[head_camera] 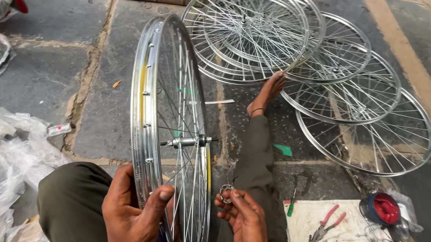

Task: The person sits on the floor and installs a metal rim onto a bicycle wheel by hand, pressing it into place along the spokes. The person then uses a small metal tool to secure the rim to the wheel.

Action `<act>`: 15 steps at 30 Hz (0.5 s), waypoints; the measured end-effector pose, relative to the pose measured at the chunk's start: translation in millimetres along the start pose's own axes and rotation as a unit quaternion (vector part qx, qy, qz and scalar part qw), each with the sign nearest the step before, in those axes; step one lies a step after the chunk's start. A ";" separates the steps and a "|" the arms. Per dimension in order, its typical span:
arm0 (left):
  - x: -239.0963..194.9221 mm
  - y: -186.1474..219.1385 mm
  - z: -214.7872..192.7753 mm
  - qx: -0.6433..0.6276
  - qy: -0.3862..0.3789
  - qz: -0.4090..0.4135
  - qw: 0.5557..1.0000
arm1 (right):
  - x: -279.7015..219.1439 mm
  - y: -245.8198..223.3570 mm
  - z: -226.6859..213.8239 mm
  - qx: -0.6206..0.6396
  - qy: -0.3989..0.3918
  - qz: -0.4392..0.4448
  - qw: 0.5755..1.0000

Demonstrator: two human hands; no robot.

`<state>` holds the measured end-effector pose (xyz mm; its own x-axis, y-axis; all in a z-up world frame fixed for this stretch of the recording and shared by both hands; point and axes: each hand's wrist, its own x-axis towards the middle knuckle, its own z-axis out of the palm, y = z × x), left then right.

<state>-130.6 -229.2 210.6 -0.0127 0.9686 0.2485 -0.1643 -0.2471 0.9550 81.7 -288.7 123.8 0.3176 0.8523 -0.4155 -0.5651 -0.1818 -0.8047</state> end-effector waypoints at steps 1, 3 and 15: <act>1.0 1.1 2.0 -0.002 0.001 -0.011 1.000 | -1.3 0.0 -3.2 0.000 0.008 -0.003 1.000; 5.3 4.3 4.6 0.014 0.010 -0.004 1.000 | -4.2 1.0 -8.0 -0.006 0.032 0.003 0.999; 0.6 15.4 7.7 0.073 0.061 -0.063 0.993 | -11.6 -10.0 -26.4 0.003 0.046 -0.024 0.999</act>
<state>-125.5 -232.7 226.7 -0.1218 0.9861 0.1128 -0.0264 -0.1168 0.9928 103.7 -309.8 125.5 0.4133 0.8109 -0.4144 -0.5520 -0.1388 -0.8222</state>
